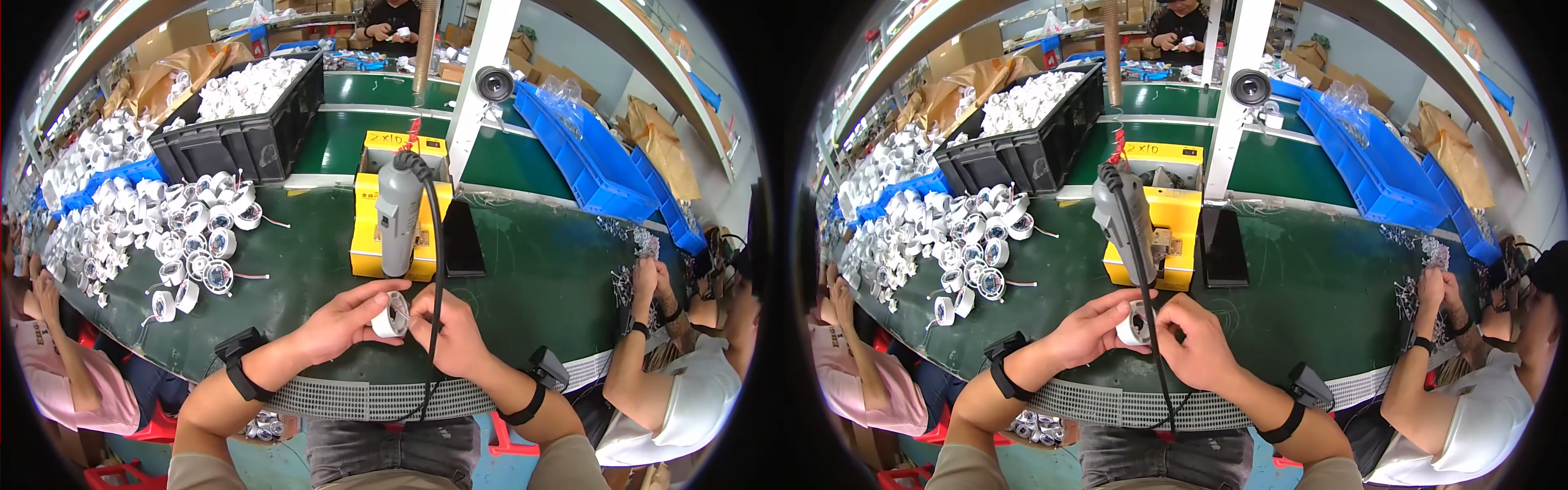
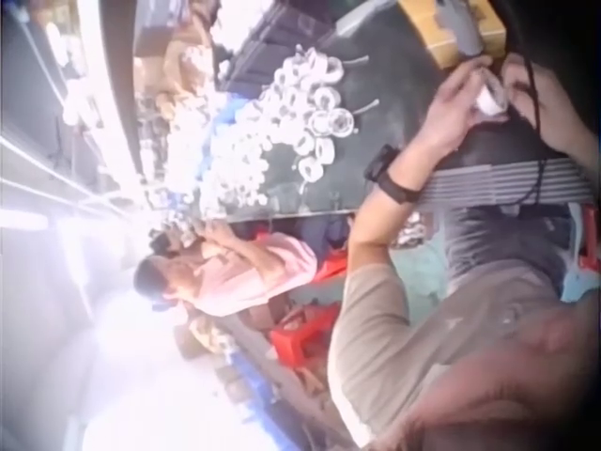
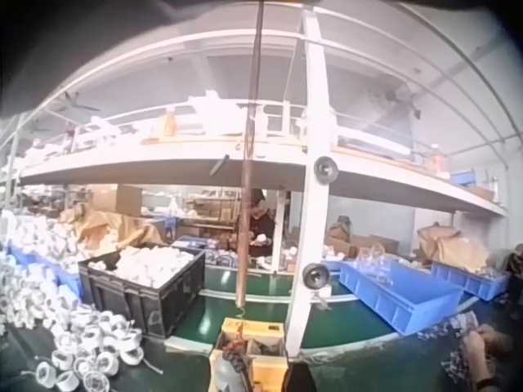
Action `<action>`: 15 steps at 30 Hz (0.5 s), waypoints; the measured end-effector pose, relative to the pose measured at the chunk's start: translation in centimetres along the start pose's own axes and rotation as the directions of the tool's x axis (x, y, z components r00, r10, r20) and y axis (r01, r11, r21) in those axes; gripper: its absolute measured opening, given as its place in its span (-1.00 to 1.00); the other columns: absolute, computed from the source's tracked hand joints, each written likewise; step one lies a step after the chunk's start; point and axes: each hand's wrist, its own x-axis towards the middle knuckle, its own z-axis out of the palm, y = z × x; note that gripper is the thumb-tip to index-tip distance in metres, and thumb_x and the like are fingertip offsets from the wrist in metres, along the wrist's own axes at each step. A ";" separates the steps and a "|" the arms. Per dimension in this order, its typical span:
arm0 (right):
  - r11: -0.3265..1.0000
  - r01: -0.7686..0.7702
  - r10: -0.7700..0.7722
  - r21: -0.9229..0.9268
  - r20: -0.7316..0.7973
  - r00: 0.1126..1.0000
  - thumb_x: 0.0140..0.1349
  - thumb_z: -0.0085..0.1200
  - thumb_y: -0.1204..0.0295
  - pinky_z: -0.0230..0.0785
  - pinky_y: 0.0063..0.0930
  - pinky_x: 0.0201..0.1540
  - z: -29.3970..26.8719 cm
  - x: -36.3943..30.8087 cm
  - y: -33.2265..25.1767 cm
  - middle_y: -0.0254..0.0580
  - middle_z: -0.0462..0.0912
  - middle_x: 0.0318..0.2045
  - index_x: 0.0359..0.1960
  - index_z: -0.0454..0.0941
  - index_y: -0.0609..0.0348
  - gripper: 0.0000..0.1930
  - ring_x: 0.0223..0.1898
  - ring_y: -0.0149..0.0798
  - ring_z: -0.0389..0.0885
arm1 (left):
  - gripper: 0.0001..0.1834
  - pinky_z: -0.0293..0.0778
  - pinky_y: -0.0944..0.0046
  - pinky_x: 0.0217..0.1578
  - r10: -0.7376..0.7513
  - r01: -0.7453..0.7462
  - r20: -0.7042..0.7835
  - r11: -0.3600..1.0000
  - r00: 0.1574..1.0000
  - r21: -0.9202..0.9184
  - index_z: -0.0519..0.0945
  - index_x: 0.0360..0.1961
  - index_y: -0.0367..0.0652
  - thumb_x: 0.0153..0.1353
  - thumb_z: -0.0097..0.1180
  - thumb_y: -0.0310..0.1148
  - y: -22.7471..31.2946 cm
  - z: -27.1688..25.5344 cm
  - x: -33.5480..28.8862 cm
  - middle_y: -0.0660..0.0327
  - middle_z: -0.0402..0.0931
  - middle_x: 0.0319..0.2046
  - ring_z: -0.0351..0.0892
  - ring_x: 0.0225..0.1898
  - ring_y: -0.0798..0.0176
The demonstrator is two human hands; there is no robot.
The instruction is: The person assembles electronic components by hand, inserting a circuit board into a white plastic housing and securing the assembly with a power screwdriver. This process is repeated multiple times, with the person picking up new parts from piles on the workbench after each completion.
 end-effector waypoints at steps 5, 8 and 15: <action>0.998 0.019 -0.025 -0.063 -0.098 0.995 0.02 0.31 0.56 0.41 -0.62 -0.40 -1.0 0.0 -0.8 -0.31 0.43 -0.37 -0.13 0.52 0.18 -0.66 -0.45 -0.48 0.49 | -0.55 0.47 0.15 0.14 0.030 -0.032 -0.039 0.998 0.999 -0.049 0.28 0.28 -0.20 0.46 -0.21 -0.25 -0.7 -0.2 -0.2 0.18 0.42 0.07 0.47 0.08 0.26; 0.976 0.149 -0.156 -0.157 -0.032 0.987 -0.01 0.34 0.56 0.43 -0.60 -0.40 -2.2 0.1 -1.5 -0.28 0.47 -0.29 -0.18 0.54 0.22 -0.67 -0.44 -0.44 0.53 | -0.56 0.46 0.13 0.15 0.145 -0.155 -0.087 0.980 0.986 -0.121 0.29 0.28 -0.20 0.46 -0.24 -0.26 -0.3 0.4 -0.5 0.18 0.44 0.05 0.48 0.08 0.23; 0.961 -0.202 0.202 0.188 0.017 0.979 0.12 0.21 0.58 0.45 -0.47 -0.37 -2.0 -0.3 -1.0 -0.20 0.65 -0.31 -0.24 0.66 0.28 -0.84 -0.33 -0.34 0.60 | -0.54 0.35 0.25 0.19 0.209 -0.206 0.007 0.969 0.978 -0.135 0.17 0.34 -0.17 0.46 -0.23 -0.36 -0.9 0.7 -0.4 0.23 0.33 0.17 0.38 0.16 0.30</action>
